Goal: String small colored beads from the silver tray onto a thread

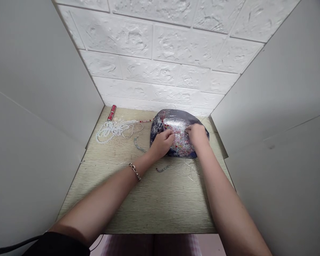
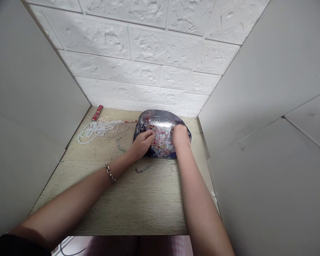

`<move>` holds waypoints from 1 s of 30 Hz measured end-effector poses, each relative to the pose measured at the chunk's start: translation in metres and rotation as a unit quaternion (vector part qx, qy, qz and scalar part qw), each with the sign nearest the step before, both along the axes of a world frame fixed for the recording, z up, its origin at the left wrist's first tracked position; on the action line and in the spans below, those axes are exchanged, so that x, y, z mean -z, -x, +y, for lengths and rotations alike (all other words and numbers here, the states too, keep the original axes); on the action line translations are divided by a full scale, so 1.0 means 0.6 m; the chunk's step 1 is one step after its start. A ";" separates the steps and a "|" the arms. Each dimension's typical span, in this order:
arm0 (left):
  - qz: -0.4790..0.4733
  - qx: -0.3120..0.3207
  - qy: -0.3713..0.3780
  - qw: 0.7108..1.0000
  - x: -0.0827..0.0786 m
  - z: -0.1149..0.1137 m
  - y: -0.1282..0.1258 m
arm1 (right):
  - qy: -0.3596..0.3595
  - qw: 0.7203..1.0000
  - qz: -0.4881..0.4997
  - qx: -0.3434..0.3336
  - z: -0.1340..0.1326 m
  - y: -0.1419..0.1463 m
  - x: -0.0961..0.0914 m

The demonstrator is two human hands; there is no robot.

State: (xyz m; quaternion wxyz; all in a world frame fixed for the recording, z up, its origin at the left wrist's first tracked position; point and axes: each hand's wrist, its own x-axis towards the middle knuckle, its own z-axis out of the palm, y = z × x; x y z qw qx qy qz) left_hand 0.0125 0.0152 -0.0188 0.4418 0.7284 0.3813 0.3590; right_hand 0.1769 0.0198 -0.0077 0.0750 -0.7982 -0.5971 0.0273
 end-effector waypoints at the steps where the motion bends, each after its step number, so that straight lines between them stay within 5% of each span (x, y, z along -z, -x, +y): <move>1: 0.000 0.000 -0.001 1.000 0.000 0.000 0.000 | -0.009 1.000 0.008 0.001 0.000 -0.001 0.002; 15: -0.005 0.008 -0.003 1.000 0.001 -0.001 0.001 | -0.051 0.998 -0.005 0.027 -0.014 0.020 0.004; 20: -0.016 0.004 -0.004 1.000 0.004 0.001 0.000 | -0.115 0.987 0.112 0.011 -0.016 0.021 -0.003; 23: -0.032 0.000 0.012 0.999 0.001 0.001 0.001 | -0.139 0.937 0.322 -0.004 -0.023 0.033 -0.013; 26: -0.053 0.001 0.023 0.998 -0.002 0.001 0.002 | -0.144 0.819 0.556 -0.018 -0.036 0.052 -0.020; 28: -0.063 0.000 0.018 0.998 -0.002 0.001 0.002 | -0.155 0.763 0.627 -0.027 -0.046 0.062 -0.023; 30: -0.072 -0.006 0.012 0.997 -0.002 0.001 0.000 | -0.164 0.740 0.652 -0.038 -0.054 0.067 -0.022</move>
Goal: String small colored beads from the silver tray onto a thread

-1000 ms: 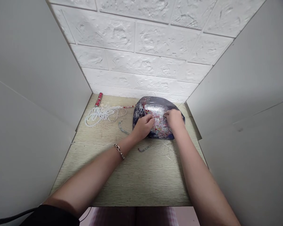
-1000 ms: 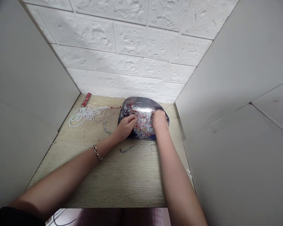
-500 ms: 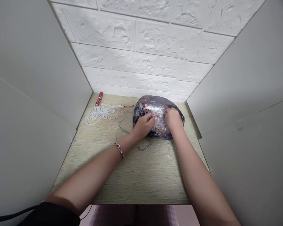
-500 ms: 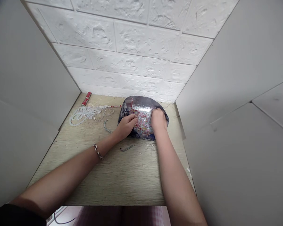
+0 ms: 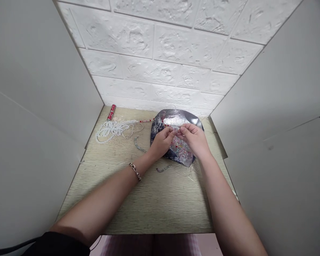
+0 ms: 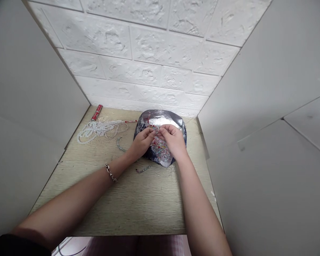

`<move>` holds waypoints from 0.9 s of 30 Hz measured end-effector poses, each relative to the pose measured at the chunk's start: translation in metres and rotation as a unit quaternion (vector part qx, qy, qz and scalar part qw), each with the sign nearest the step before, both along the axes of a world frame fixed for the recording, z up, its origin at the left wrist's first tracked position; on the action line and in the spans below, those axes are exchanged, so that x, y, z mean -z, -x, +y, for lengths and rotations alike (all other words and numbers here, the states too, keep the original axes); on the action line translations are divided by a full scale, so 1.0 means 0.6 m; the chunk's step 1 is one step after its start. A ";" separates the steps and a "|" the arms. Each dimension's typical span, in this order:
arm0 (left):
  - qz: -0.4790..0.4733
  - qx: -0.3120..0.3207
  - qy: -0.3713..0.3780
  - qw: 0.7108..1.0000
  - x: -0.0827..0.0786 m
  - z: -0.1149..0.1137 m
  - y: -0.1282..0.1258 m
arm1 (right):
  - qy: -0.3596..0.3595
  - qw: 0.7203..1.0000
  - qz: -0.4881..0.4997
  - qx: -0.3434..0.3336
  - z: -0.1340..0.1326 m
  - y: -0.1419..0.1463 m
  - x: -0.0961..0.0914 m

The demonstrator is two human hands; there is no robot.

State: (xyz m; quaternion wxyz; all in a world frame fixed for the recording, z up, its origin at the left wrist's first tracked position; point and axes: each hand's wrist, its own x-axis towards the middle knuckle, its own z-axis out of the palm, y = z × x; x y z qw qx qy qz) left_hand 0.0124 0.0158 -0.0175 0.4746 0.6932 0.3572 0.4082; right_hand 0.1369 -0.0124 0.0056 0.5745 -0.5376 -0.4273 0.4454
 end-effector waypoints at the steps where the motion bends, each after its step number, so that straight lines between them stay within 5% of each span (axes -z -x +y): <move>1: -0.004 -0.002 -0.001 1.000 0.000 0.000 -0.001 | -0.005 1.000 0.007 -0.002 -0.003 0.000 0.001; 27: -0.022 -0.011 -0.009 1.000 0.002 -0.004 0.000 | -0.029 0.999 0.023 -0.022 -0.003 -0.001 0.027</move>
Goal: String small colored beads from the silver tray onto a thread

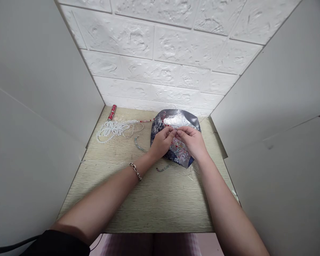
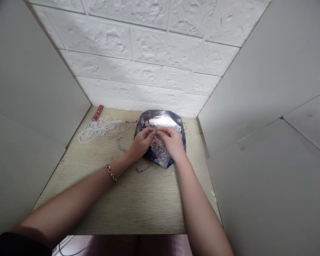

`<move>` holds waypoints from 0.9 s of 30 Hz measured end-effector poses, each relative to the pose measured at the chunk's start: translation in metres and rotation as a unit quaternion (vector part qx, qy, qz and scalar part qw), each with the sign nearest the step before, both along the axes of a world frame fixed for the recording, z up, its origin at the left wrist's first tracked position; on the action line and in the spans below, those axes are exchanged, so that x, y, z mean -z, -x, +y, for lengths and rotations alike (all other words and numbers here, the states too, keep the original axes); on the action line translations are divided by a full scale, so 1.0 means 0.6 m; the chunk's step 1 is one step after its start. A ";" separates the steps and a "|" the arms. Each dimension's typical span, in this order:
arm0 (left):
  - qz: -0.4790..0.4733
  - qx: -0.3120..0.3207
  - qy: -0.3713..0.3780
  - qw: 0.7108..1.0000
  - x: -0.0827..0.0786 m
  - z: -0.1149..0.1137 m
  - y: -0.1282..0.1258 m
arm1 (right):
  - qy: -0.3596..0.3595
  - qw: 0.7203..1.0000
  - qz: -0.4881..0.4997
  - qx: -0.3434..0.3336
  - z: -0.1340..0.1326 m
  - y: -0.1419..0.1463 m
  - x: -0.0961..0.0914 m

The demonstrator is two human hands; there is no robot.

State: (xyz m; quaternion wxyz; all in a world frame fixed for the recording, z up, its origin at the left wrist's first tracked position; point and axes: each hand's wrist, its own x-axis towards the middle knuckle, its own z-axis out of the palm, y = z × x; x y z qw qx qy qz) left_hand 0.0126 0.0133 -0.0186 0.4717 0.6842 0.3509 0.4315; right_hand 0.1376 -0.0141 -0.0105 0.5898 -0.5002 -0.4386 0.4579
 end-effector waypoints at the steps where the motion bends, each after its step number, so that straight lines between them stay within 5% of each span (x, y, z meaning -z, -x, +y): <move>1: 0.002 0.000 -0.001 1.000 0.000 0.000 0.000 | 0.000 1.000 0.003 -0.002 0.000 0.000 0.000; 15: 0.001 -0.006 -0.001 1.000 0.001 0.000 0.000 | 0.012 1.000 0.003 -0.016 0.001 0.000 0.001; 27: 0.013 -0.008 0.001 1.000 0.004 0.004 0.000 | -0.002 0.993 -0.116 -0.003 -0.002 -0.009 -0.003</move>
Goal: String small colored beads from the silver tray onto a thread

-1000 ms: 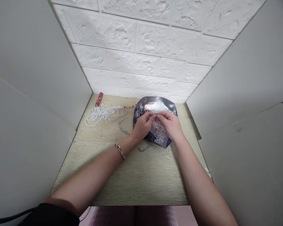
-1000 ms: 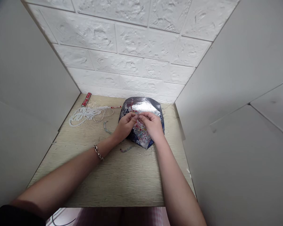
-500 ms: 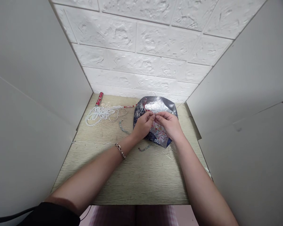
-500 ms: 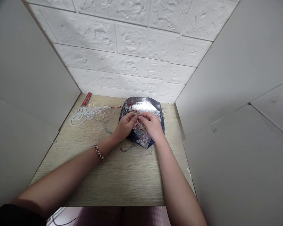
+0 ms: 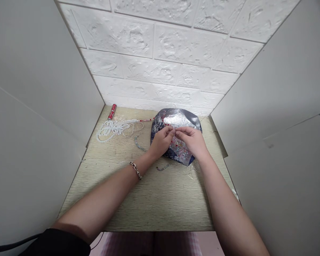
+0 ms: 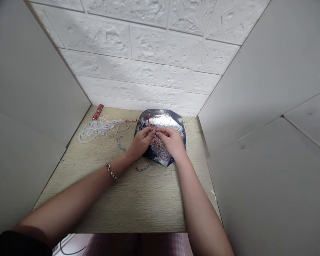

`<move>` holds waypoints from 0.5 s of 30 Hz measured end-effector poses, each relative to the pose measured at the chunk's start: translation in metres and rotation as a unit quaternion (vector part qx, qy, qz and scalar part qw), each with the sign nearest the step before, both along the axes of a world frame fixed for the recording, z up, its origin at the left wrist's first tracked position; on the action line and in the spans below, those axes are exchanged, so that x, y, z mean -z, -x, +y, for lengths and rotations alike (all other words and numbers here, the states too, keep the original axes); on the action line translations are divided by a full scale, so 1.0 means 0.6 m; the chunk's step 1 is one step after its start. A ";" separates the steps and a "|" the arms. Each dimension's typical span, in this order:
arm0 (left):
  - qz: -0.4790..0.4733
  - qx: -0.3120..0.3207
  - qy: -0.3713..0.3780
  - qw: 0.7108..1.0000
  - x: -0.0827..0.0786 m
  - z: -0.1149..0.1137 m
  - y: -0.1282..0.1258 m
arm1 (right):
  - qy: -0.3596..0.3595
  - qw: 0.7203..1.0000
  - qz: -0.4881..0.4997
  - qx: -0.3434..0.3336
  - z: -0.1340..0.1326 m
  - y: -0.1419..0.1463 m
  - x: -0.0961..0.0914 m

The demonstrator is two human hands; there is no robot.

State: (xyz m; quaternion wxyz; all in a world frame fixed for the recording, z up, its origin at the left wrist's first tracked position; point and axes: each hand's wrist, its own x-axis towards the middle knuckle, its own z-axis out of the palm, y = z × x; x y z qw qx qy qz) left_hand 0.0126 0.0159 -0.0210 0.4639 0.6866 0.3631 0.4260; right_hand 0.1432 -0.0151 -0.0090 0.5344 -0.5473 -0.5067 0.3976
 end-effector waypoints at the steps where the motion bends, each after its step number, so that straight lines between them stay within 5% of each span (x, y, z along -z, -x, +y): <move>1: -0.001 0.000 0.000 1.000 0.000 0.000 0.000 | 0.001 1.000 -0.001 0.000 0.000 0.000 0.000; 15: -0.015 0.006 -0.002 1.000 0.002 0.000 0.000 | 0.052 0.988 0.146 0.009 -0.001 0.005 -0.007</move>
